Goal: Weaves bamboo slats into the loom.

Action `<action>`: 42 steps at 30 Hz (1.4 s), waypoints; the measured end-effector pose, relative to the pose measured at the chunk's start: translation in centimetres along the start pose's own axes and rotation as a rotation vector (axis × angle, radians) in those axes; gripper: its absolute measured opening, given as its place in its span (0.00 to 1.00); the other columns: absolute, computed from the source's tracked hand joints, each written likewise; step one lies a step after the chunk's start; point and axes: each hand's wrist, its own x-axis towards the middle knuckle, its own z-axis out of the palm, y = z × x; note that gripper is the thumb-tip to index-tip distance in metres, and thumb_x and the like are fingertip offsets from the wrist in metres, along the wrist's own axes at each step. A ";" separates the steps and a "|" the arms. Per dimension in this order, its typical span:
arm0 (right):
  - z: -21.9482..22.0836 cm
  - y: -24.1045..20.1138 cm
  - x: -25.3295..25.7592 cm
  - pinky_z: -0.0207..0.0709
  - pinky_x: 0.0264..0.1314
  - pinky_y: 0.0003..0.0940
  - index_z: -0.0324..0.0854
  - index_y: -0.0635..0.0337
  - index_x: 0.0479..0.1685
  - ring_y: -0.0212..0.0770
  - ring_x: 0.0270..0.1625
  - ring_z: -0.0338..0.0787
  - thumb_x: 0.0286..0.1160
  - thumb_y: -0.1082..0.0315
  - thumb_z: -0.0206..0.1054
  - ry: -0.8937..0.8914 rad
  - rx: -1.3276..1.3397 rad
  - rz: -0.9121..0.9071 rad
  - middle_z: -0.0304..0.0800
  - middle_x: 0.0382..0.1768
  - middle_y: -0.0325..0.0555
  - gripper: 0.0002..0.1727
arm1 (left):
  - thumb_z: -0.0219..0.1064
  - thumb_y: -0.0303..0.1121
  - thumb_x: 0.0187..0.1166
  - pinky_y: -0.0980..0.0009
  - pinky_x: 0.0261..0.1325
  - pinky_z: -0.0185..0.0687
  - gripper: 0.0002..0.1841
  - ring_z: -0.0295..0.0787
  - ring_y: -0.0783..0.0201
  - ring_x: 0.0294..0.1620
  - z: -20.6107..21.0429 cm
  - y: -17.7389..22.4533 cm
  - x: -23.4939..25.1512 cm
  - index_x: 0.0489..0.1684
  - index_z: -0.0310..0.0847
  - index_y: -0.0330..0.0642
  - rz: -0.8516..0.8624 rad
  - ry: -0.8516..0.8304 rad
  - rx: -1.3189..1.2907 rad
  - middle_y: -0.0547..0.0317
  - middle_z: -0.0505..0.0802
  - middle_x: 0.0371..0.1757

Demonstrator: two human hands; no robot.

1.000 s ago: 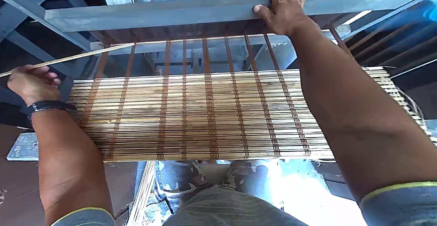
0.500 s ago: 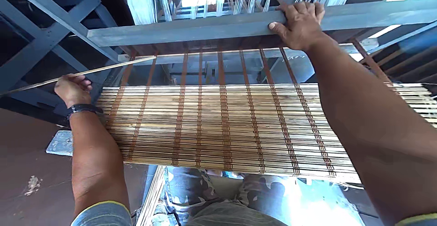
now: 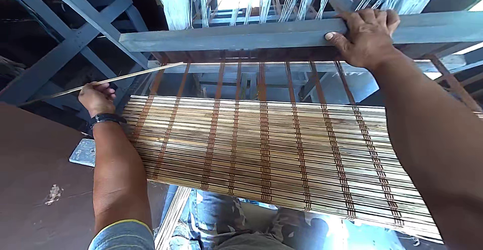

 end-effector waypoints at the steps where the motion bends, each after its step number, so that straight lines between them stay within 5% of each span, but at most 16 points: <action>1: 0.0 0.0 0.0 0.34 0.83 0.81 0.67 0.48 0.87 0.75 0.87 0.60 0.80 0.26 0.44 0.006 -0.001 -0.002 0.69 0.81 0.67 0.45 | 0.42 0.39 0.94 0.72 0.22 0.82 0.17 0.85 0.68 0.17 -0.1 0.0 0.1 0.44 0.77 0.46 -0.001 0.006 -0.007 0.63 0.91 0.26; 13: -0.3 -0.5 -0.5 0.34 0.83 0.83 0.65 0.53 0.88 0.78 0.87 0.58 0.82 0.28 0.42 -0.007 -0.024 -0.002 0.67 0.82 0.72 0.45 | 0.41 0.39 0.94 0.72 0.22 0.82 0.17 0.85 0.68 0.17 -0.3 0.0 0.1 0.47 0.76 0.45 -0.027 0.044 -0.044 0.63 0.91 0.26; 19: -0.6 -1.1 -1.0 0.34 0.81 0.85 0.68 0.60 0.84 0.82 0.84 0.60 0.75 0.22 0.43 -0.003 -0.026 0.018 0.68 0.78 0.78 0.53 | 0.38 0.42 0.95 0.70 0.25 0.83 0.19 0.85 0.68 0.19 -0.2 0.2 -0.1 0.49 0.75 0.45 0.011 0.019 -0.032 0.63 0.91 0.28; 27: -2.1 -3.6 -5.7 0.48 0.74 0.88 0.72 0.68 0.75 0.84 0.80 0.65 0.76 0.21 0.43 -0.066 -0.118 0.028 0.72 0.74 0.79 0.54 | 0.33 0.45 0.96 0.71 0.20 0.76 0.22 0.76 0.70 0.13 -1.2 1.2 1.0 0.44 0.73 0.48 0.117 0.059 -0.200 0.67 0.84 0.19; 32: -3.1 -4.9 -11.4 0.59 0.68 0.83 0.74 0.63 0.74 0.81 0.73 0.73 0.74 0.18 0.39 -0.057 -0.167 0.028 0.77 0.68 0.74 0.55 | 0.33 0.44 0.95 0.71 0.17 0.72 0.23 0.72 0.69 0.11 -1.8 1.6 0.6 0.34 0.72 0.50 0.124 0.106 -0.267 0.67 0.79 0.15; 42: -2.9 -5.3 -13.2 0.51 0.74 0.83 0.77 0.60 0.73 0.77 0.73 0.75 0.72 0.18 0.41 0.026 -0.147 0.013 0.81 0.65 0.71 0.54 | 0.33 0.45 0.95 0.71 0.18 0.70 0.23 0.71 0.69 0.12 -1.8 1.7 0.3 0.33 0.71 0.52 0.099 0.151 -0.231 0.68 0.79 0.15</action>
